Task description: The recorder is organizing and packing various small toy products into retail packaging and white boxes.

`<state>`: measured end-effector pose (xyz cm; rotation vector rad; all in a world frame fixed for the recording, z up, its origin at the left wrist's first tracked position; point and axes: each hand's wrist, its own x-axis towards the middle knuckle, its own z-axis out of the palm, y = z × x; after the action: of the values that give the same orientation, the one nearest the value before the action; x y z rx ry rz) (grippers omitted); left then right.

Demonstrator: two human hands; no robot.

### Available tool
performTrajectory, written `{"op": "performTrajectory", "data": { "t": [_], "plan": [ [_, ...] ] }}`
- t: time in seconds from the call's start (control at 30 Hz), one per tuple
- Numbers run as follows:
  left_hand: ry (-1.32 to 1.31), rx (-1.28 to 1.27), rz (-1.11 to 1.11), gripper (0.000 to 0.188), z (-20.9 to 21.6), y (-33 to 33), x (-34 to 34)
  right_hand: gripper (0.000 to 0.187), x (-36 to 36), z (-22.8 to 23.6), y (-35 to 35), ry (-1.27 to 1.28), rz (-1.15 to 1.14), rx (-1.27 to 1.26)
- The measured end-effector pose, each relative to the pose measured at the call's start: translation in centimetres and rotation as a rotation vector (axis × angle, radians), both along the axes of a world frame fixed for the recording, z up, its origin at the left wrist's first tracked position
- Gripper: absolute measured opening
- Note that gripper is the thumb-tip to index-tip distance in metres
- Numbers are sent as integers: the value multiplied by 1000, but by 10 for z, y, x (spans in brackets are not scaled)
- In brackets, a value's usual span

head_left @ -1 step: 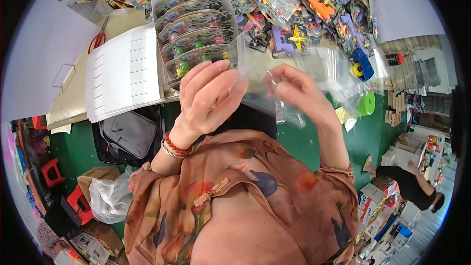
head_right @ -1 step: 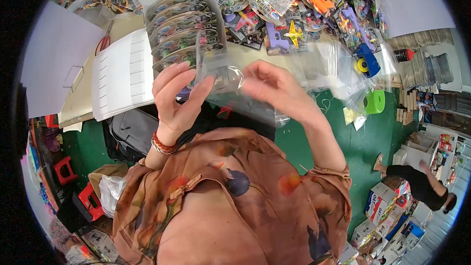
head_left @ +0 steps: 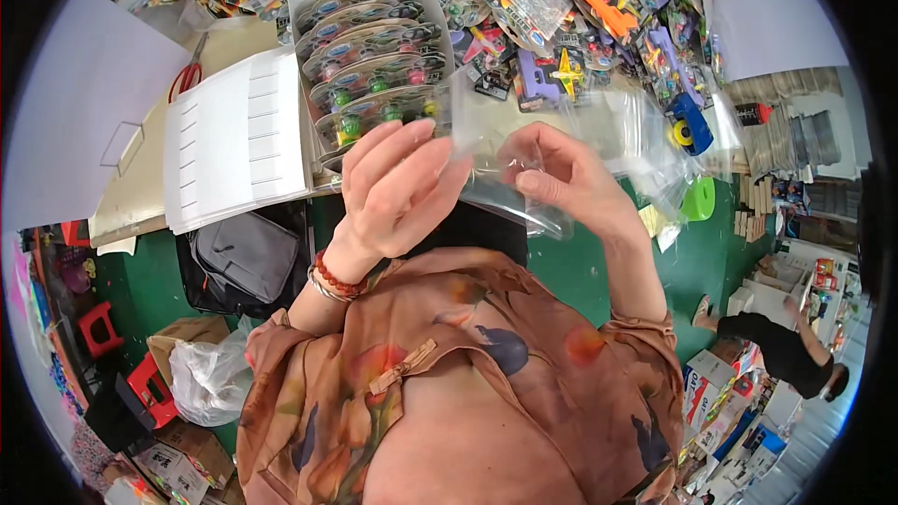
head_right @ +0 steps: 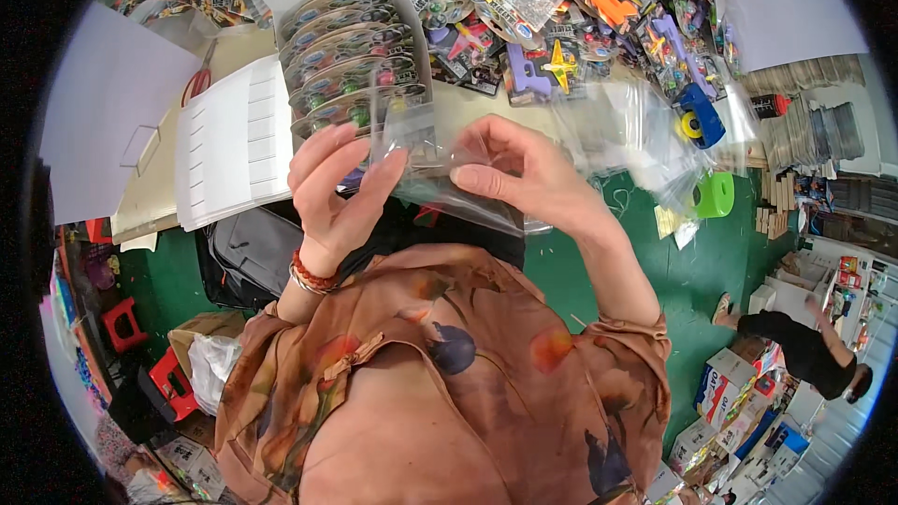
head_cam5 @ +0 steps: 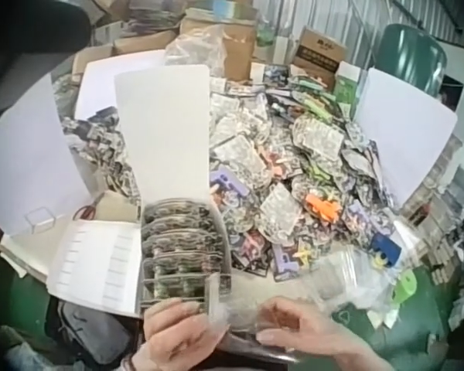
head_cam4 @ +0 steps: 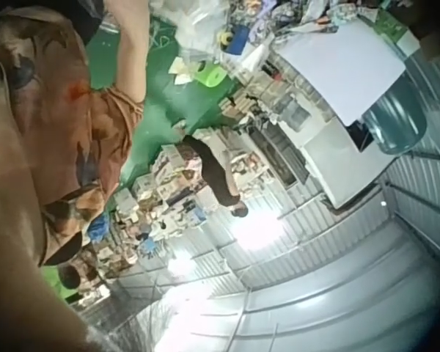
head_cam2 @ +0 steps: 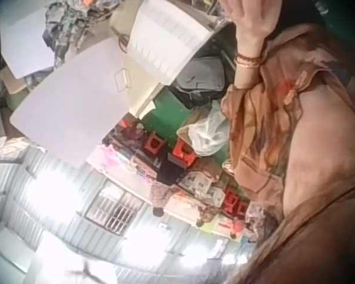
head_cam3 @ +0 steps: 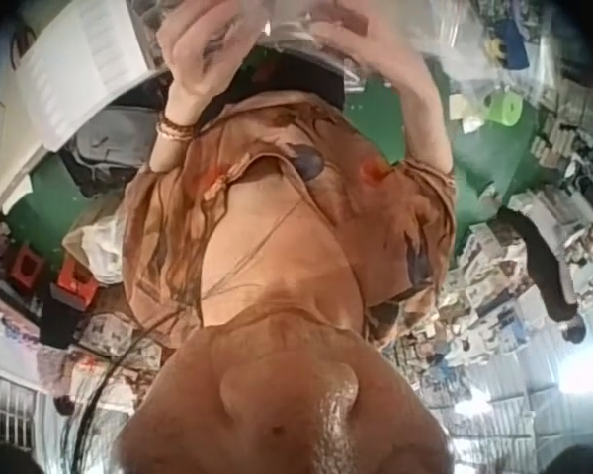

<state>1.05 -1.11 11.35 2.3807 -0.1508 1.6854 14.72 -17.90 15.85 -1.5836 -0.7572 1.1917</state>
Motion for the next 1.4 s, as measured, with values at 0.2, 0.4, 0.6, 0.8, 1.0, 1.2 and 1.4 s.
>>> {"op": "performTrajectory", "data": {
  "t": [0.2,0.4,0.6,0.8,1.0,1.2,1.4],
  "plan": [
    [-18,27,41,25,-4,-2,2,28,12,10,5,-156,-89,249],
    [-88,-145,-183,54,-8,-1,18,15,28,46,9,-1009,-156,260],
    [87,-751,-591,133,20,21,44,10,46,77,-9,-904,5,427],
    [376,-1113,-967,119,33,18,83,15,51,80,-14,-370,-164,460],
    [167,-1037,-1028,23,49,3,87,21,71,69,-13,-121,-365,462],
    [157,-1586,-1030,23,53,-3,77,21,65,53,-13,-222,-493,454],
    [47,-1693,-1031,25,57,-22,72,20,63,41,-11,-314,-606,477]
  ]
}}
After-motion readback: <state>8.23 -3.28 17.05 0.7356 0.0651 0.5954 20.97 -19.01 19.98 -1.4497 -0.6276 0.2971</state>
